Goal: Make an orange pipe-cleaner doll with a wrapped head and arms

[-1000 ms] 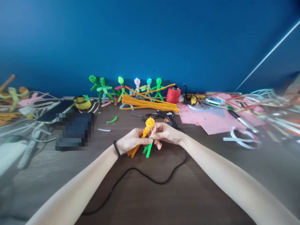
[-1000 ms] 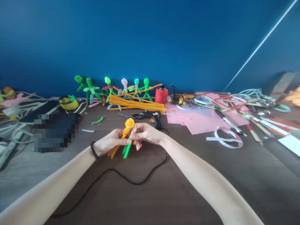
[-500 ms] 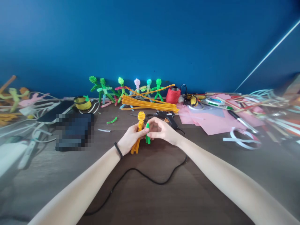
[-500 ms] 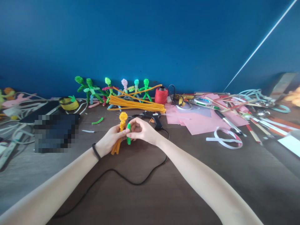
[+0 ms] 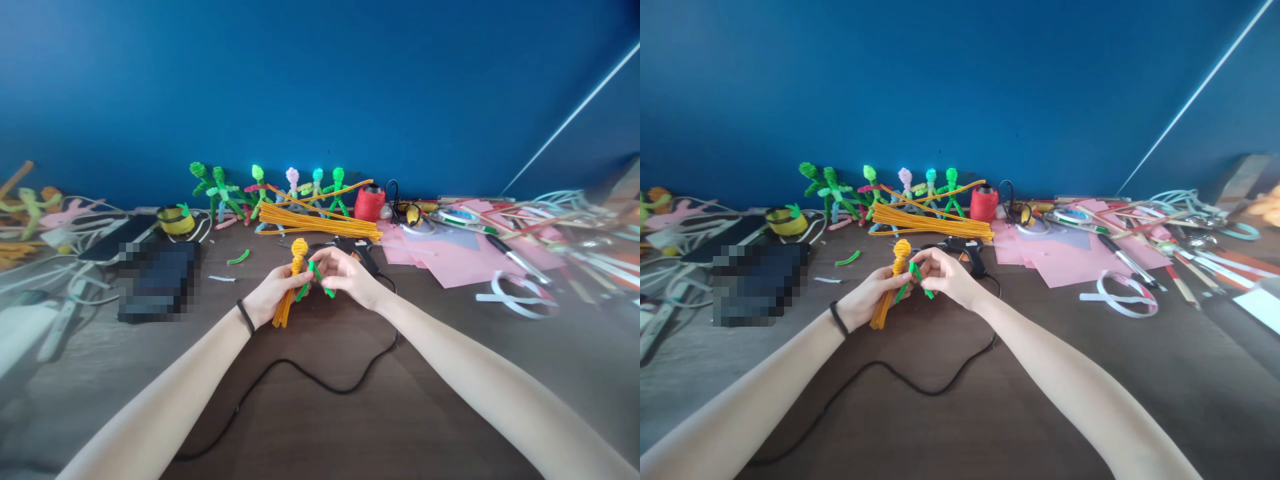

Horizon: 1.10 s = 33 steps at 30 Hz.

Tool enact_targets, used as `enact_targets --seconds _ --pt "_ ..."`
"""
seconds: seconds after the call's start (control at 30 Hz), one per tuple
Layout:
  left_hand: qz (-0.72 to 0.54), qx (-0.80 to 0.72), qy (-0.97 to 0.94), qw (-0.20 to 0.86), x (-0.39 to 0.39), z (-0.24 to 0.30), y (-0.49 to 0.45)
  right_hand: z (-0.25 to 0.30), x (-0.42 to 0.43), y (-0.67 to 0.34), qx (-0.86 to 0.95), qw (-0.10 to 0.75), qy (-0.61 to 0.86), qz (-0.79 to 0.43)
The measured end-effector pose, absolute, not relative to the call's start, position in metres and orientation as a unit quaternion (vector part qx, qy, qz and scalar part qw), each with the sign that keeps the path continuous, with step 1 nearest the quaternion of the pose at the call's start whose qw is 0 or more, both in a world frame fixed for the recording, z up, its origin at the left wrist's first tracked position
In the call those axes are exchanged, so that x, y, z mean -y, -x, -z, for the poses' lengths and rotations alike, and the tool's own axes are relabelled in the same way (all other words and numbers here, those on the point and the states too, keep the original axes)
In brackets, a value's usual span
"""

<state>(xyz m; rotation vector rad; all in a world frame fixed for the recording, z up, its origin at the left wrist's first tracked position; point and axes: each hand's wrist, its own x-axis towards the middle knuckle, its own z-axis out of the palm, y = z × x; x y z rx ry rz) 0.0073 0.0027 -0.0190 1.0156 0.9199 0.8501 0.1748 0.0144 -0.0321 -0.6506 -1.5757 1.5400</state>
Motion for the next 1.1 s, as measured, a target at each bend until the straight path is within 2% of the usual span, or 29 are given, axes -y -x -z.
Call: enact_targets --seconds 0.37,0.63,0.83,1.1 --pt "-0.409 -0.295 -0.297 0.811 -0.005 0.018 -0.004 0.031 -0.022 -0.184 0.642 0.392 0.27 -0.601" --pt "-0.387 -0.313 -0.322 0.805 -0.004 0.018 -0.004 0.031 -0.017 -0.18 0.623 0.378 0.283 -0.623" --pt "-0.39 -0.377 -0.385 0.747 -0.004 0.021 -0.007 0.028 -0.018 -0.181 0.638 0.369 0.328 -0.591" --pt "-0.57 -0.423 -0.449 0.542 -0.008 0.027 -0.01 0.029 -0.02 -0.184 0.707 0.335 0.424 -0.456"
